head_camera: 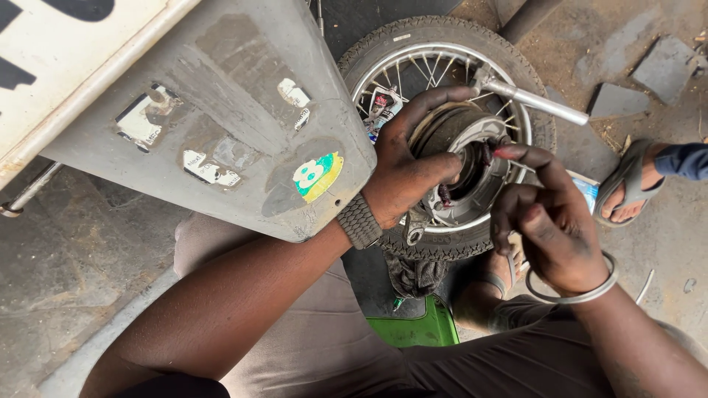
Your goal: The person sits on the workshop floor disassembling a motorcycle rear wheel hub, removing brake shoes and small parts from the hub assembly by hand. They then reposition the wheel and work the tire bead away from the rim edge, holding the wheel steady with one hand while working around it with the other.
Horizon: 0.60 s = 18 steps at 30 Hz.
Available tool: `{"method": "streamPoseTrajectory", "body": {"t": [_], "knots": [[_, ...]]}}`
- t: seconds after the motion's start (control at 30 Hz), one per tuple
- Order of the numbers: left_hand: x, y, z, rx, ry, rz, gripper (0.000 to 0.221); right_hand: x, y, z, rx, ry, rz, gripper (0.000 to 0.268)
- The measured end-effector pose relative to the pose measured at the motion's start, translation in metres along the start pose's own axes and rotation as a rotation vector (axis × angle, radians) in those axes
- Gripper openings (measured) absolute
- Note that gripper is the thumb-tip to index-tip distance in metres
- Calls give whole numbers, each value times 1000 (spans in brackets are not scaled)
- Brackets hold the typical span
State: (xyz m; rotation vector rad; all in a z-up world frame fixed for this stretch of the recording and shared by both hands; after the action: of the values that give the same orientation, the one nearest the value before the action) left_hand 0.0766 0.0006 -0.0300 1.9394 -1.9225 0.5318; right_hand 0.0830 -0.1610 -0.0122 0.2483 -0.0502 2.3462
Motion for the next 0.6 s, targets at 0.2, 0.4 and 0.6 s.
{"method": "streamPoseTrajectory", "body": {"t": [0.2,0.4,0.6], "knots": [[-17,1,11,-116,17,-151,65,10,-9,26,-120,1257,21,81],[-26,2,20,-191,-14,-224,63,19,-10,21,-246,1482,143,79],[-28,4,22,-196,41,-216,65,23,-16,27,-265,1324,79,75]]}}
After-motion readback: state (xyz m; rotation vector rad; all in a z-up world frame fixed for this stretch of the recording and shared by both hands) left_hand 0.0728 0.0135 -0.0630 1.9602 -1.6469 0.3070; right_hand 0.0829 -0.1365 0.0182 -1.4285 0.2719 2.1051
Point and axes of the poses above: each hand's wrist, its own y-axis away from the middle knuckle, its own x-axis out of the palm, z = x × y, the point moved 10 cm from there along -y, towards the middle knuckle, and after that the axes turned 8 degrees about -x, right-handed, at the moved point
